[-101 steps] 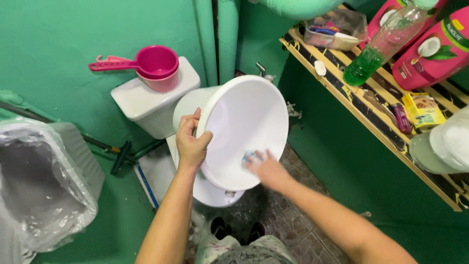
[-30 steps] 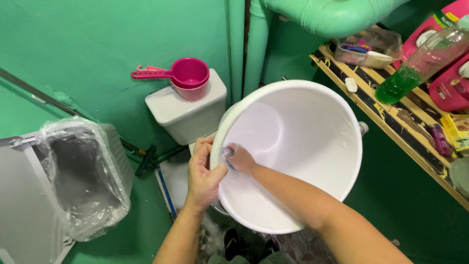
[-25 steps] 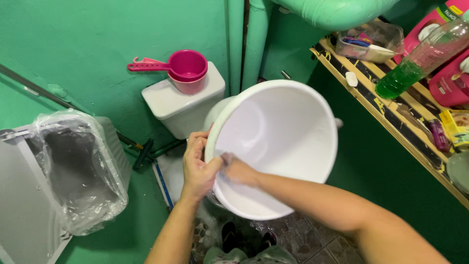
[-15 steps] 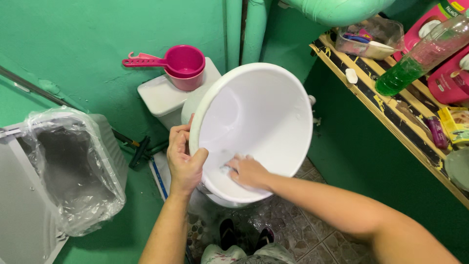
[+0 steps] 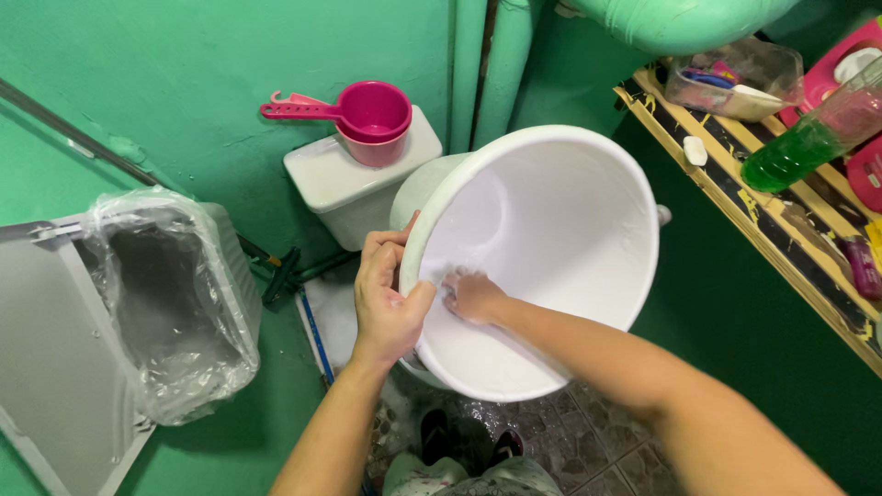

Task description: The person washes two plastic buckets by hand using a sponge and soapy water, scrubbing both the interior and exterior of the items before rinsing them with a water sprayer.

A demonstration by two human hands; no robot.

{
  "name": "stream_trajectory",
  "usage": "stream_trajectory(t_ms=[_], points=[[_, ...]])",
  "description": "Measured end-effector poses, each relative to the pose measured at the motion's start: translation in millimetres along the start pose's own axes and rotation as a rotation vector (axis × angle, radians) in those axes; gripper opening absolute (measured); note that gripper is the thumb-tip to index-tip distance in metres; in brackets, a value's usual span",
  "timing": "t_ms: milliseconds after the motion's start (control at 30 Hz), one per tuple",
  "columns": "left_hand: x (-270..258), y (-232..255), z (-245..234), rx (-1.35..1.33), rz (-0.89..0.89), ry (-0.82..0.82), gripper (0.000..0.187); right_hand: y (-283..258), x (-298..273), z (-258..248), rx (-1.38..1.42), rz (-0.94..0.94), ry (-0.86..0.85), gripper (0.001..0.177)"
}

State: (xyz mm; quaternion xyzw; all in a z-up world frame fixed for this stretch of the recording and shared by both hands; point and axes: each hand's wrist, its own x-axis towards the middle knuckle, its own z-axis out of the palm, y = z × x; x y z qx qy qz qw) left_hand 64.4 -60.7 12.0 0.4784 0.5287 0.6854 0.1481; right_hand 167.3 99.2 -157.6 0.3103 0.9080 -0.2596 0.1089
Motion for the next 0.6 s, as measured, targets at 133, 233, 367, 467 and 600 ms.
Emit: stream_trajectory(t_ms=[133,233,367,467,600], points=[[3.2,-19.6,0.2,0.12,0.027,0.031,0.013,-13.1,-69.0,-14.8,0.132,-0.199,-0.07,0.049],[10.8,-31.0,-9.4,0.184,0.013,0.082,0.013,-10.8,-111.1,-32.9,0.193,-0.272,-0.05,0.05],[25.0,-42.1,-14.1,0.06,0.018,0.123,0.011,9.4,-124.9,-53.8,-0.074,-0.315,0.116,0.045],[31.6,-43.7,-12.7,0.101,0.021,0.087,0.008,11.4,-129.4,-40.8,-0.186,-0.525,0.312,0.093],[43.4,-44.5,-1.7,0.135,0.016,0.009,0.01,10.8,-117.5,-13.5,-0.073,-0.531,0.527,0.05]])
